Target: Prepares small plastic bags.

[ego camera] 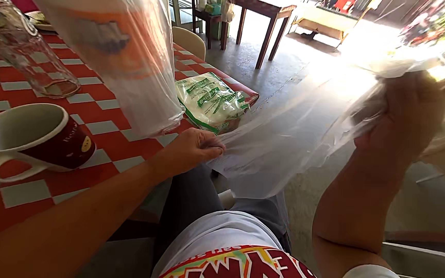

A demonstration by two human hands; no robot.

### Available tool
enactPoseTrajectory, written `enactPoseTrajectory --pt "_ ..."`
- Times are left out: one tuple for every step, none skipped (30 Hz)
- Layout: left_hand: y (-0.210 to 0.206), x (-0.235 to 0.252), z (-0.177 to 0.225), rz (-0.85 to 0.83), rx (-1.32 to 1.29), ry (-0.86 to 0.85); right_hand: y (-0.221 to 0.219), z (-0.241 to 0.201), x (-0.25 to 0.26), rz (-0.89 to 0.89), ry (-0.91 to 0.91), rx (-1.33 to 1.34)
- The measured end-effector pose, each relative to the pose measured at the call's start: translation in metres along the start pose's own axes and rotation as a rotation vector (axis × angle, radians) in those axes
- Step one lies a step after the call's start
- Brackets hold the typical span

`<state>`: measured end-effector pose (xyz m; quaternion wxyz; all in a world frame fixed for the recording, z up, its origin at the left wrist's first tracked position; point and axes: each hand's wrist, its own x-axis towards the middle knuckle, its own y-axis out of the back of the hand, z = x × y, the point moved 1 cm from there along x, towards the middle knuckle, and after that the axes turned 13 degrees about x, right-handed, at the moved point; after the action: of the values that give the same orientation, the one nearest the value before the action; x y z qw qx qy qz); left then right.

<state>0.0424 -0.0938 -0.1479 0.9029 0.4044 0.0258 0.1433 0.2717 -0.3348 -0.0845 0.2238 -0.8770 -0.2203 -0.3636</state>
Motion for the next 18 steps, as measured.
enactPoseTrajectory --pt "0.005 0.000 0.003 0.035 -0.077 0.020 0.016 0.001 0.007 0.093 -0.018 -0.004" --pt "0.009 0.000 0.007 0.083 -0.178 0.055 0.031 0.004 0.010 0.155 -0.045 -0.009" --pt "0.011 0.001 0.008 0.133 -0.291 0.082 0.044 0.011 0.009 0.195 -0.080 -0.020" --pt "0.013 0.003 0.007 0.178 -0.400 0.103 0.055 0.019 0.004 0.226 -0.119 -0.022" --pt "0.014 0.004 0.008 0.226 -0.481 0.127 0.066 0.028 -0.003 0.256 -0.162 -0.019" --pt "0.014 0.005 0.009 0.270 -0.538 0.147 0.073 0.038 -0.011 0.283 -0.217 -0.021" --pt "0.013 0.006 0.011 0.306 -0.571 0.172 0.079 0.048 -0.018 0.319 -0.278 -0.030" --pt "0.012 0.006 0.012 0.323 -0.591 0.181 0.082 0.058 -0.026 0.343 -0.342 -0.045" --pt "0.009 0.005 0.012 0.320 -0.599 0.173 0.084 0.068 -0.033 0.365 -0.398 -0.048" --pt "0.006 0.005 0.010 0.295 -0.590 0.155 0.082 0.077 -0.038 0.380 -0.446 -0.038" --pt "0.003 0.005 0.008 0.256 -0.574 0.128 0.079 0.083 -0.042 0.380 -0.483 -0.013" --pt "0.000 0.005 0.005 0.198 -0.530 0.100 0.073 0.086 -0.044 0.354 -0.505 0.010" --pt "-0.003 0.005 0.003 0.147 -0.447 0.083 0.065 0.086 -0.045 0.290 -0.515 0.010" --pt "-0.008 0.004 0.002 0.116 -0.349 0.072 0.054 0.082 -0.046 0.184 -0.513 -0.024" --pt "-0.012 0.004 0.002 0.096 -0.246 0.057 0.040 0.076 -0.048 0.038 -0.500 -0.080" --pt "-0.018 0.002 0.003 0.093 -0.145 0.028 0.024 0.070 -0.051 -0.150 -0.475 -0.129" --pt "-0.024 0.001 0.004 0.100 -0.062 -0.016 0.006 0.063 -0.056 -0.350 -0.431 -0.154" --pt "-0.030 -0.002 0.006 0.103 -0.010 -0.068 -0.016 0.057 -0.061 -0.534 -0.379 -0.157"
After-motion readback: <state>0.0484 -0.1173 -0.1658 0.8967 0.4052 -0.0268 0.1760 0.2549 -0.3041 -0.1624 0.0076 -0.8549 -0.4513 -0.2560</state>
